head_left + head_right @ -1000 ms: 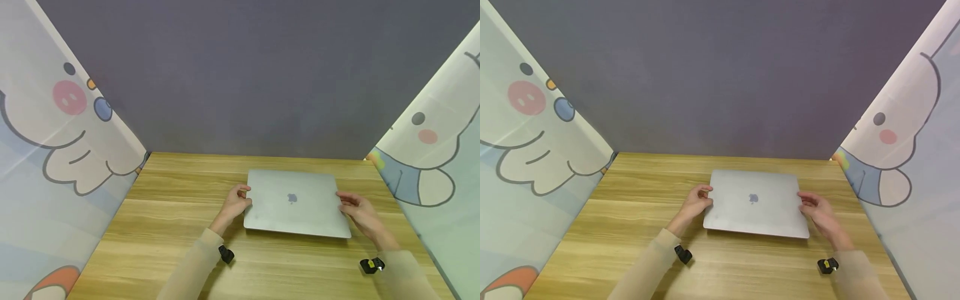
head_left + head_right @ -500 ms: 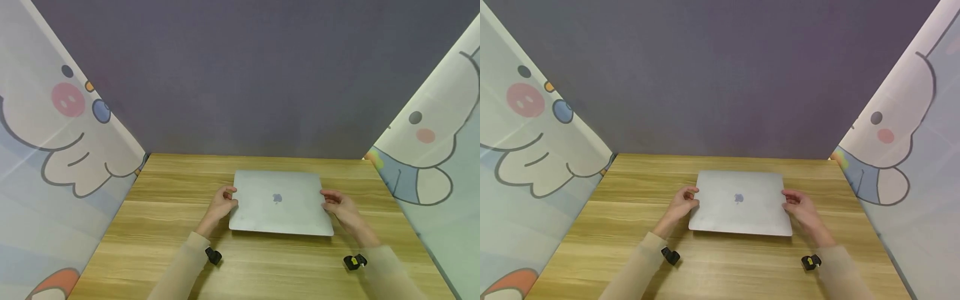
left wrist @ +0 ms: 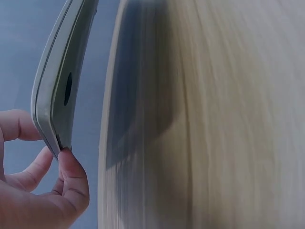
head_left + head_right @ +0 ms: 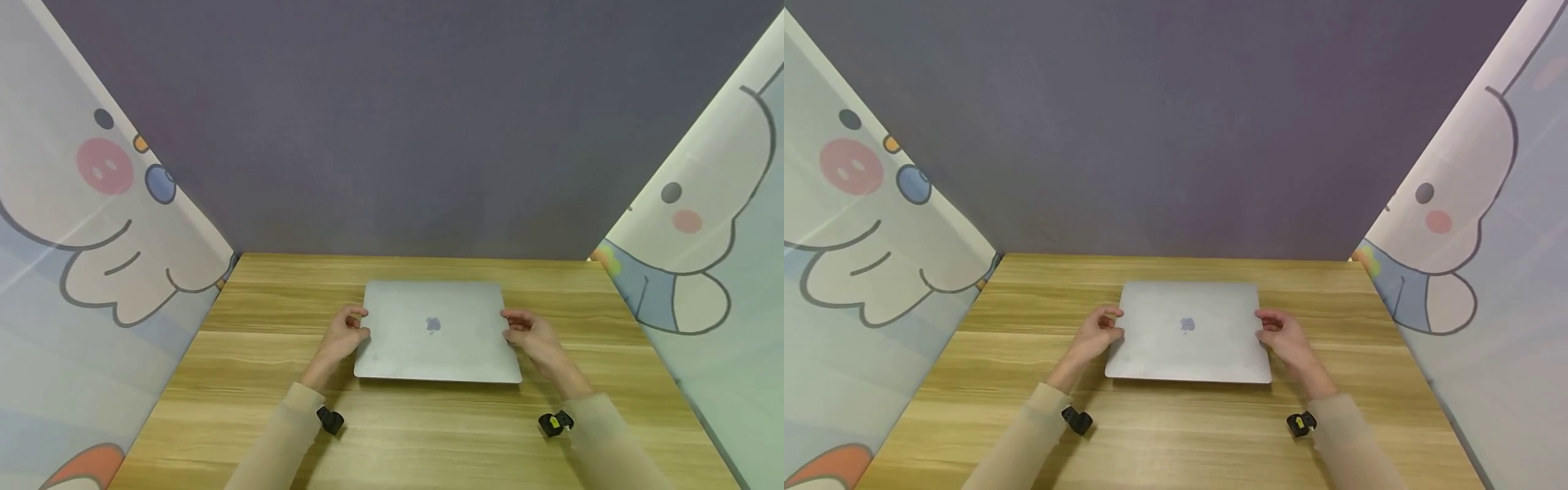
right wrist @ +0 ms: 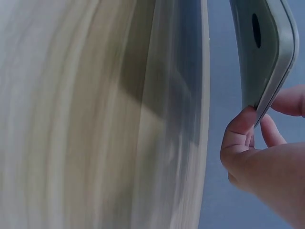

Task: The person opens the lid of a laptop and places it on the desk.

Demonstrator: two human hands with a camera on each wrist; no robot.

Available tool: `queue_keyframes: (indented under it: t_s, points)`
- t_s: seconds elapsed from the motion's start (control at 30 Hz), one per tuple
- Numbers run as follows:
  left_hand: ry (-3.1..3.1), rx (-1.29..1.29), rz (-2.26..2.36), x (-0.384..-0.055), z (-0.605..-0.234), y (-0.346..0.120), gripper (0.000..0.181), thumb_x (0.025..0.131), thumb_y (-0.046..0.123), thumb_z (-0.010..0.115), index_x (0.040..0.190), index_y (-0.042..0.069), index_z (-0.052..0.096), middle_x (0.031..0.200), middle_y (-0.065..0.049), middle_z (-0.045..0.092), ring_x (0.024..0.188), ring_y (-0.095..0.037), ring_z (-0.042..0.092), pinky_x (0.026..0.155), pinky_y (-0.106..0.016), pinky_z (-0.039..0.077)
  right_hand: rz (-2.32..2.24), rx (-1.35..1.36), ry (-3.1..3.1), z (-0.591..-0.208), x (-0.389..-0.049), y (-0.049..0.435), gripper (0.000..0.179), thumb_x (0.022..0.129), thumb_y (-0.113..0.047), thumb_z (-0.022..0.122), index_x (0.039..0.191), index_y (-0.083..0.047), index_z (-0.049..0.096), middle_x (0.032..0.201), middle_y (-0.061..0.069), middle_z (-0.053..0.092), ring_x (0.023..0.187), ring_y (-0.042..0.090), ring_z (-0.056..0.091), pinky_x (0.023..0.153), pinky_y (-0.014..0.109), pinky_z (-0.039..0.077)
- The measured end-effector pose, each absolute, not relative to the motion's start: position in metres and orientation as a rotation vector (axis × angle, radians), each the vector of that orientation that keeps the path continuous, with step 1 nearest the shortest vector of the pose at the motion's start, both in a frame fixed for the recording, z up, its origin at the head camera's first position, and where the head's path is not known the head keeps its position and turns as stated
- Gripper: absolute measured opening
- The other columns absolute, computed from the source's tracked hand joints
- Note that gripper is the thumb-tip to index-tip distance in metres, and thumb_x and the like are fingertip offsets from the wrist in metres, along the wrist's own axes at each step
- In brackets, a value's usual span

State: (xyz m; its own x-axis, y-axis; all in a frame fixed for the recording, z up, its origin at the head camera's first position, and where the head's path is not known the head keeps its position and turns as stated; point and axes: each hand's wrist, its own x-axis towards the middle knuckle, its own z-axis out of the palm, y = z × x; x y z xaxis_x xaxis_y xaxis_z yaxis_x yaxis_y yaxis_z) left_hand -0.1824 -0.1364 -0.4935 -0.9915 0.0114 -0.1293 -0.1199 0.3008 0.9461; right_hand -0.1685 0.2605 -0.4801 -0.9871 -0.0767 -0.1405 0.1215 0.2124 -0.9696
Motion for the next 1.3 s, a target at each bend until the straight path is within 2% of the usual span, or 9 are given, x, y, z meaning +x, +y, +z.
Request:
queue_keyframes:
  t_s: [0.47,0.73,0.97,1.3]
  points:
    - [2.515,-0.157,1.699,-0.186,-0.501,-0.147,0.038,0.081,0.000,0.068,0.118,0.004,0.065,0.092,-0.007,0.050,0.075,-0.020,0.047,0.060,-0.028,0.041,-1.783,0.083,2.384,-0.493,-0.174,0.244,0.047,0.093,0.006,0.062,0.138,0.013,0.050,0.131,0.025,0.049,0.112,0.029,0.047,0.081,0.016,0.049]
    - [2.502,-0.144,1.698,-0.186,-0.507,-0.145,0.037,0.082,-0.002,0.067,0.120,0.002,0.064,0.089,-0.007,0.049,0.073,-0.019,0.046,0.059,-0.026,0.040,-1.720,0.113,2.397,-0.497,-0.175,0.241,0.048,0.093,0.005,0.060,0.139,0.013,0.049,0.133,0.025,0.048,0.111,0.027,0.048,0.079,0.017,0.049]
    - [2.507,-0.150,1.667,-0.187,-0.507,-0.144,0.038,0.084,0.000,0.066,0.122,0.002,0.064,0.091,-0.008,0.051,0.074,-0.019,0.046,0.059,-0.027,0.039,-1.657,0.118,2.427,-0.497,-0.175,0.239,0.048,0.094,0.003,0.060,0.140,0.013,0.049,0.137,0.027,0.048,0.120,0.033,0.046,0.082,0.018,0.050]
    - [2.509,-0.151,1.646,-0.187,-0.511,-0.145,0.038,0.085,-0.001,0.067,0.122,0.000,0.064,0.090,-0.008,0.051,0.072,-0.019,0.047,0.058,-0.027,0.040,-1.562,0.106,2.490,-0.501,-0.176,0.236,0.045,0.093,0.003,0.060,0.137,0.012,0.053,0.128,0.025,0.052,0.114,0.033,0.049,0.079,0.022,0.050]
